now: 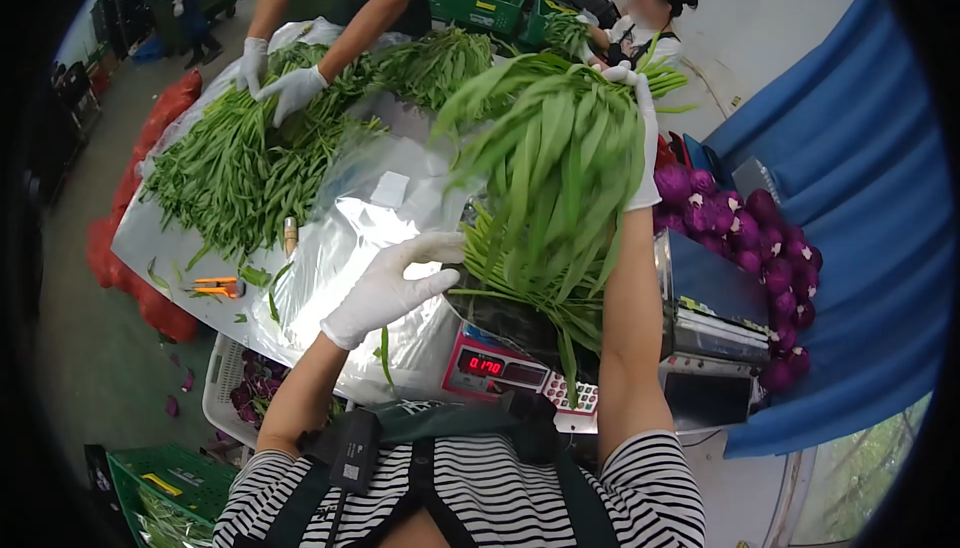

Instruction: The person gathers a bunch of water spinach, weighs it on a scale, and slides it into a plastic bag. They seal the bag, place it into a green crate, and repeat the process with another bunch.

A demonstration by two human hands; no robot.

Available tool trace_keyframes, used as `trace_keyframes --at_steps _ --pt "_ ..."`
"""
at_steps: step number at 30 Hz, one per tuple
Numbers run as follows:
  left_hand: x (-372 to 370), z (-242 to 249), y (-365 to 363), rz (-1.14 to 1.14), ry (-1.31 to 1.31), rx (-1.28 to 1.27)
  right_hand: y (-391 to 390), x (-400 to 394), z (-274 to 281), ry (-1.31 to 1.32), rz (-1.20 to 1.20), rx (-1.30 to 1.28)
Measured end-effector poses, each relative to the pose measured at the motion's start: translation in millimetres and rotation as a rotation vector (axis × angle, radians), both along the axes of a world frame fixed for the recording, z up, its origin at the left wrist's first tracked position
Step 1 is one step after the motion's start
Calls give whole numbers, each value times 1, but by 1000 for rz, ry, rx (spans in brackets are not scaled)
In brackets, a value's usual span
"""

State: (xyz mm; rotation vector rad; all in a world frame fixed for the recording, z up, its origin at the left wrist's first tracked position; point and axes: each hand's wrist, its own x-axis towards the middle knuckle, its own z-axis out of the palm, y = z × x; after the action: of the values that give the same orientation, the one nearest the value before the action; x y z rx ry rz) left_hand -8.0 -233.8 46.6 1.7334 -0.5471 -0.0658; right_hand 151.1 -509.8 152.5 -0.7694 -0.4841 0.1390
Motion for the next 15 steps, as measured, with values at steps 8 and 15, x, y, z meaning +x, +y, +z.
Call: trace_keyframes --at_steps 8,15 --pt "-3 -5 9 25 74 -51 -38 22 -25 165 104 169" --pt "-2 -7 14 60 101 -36 -42 27 -23 155 -17 160"
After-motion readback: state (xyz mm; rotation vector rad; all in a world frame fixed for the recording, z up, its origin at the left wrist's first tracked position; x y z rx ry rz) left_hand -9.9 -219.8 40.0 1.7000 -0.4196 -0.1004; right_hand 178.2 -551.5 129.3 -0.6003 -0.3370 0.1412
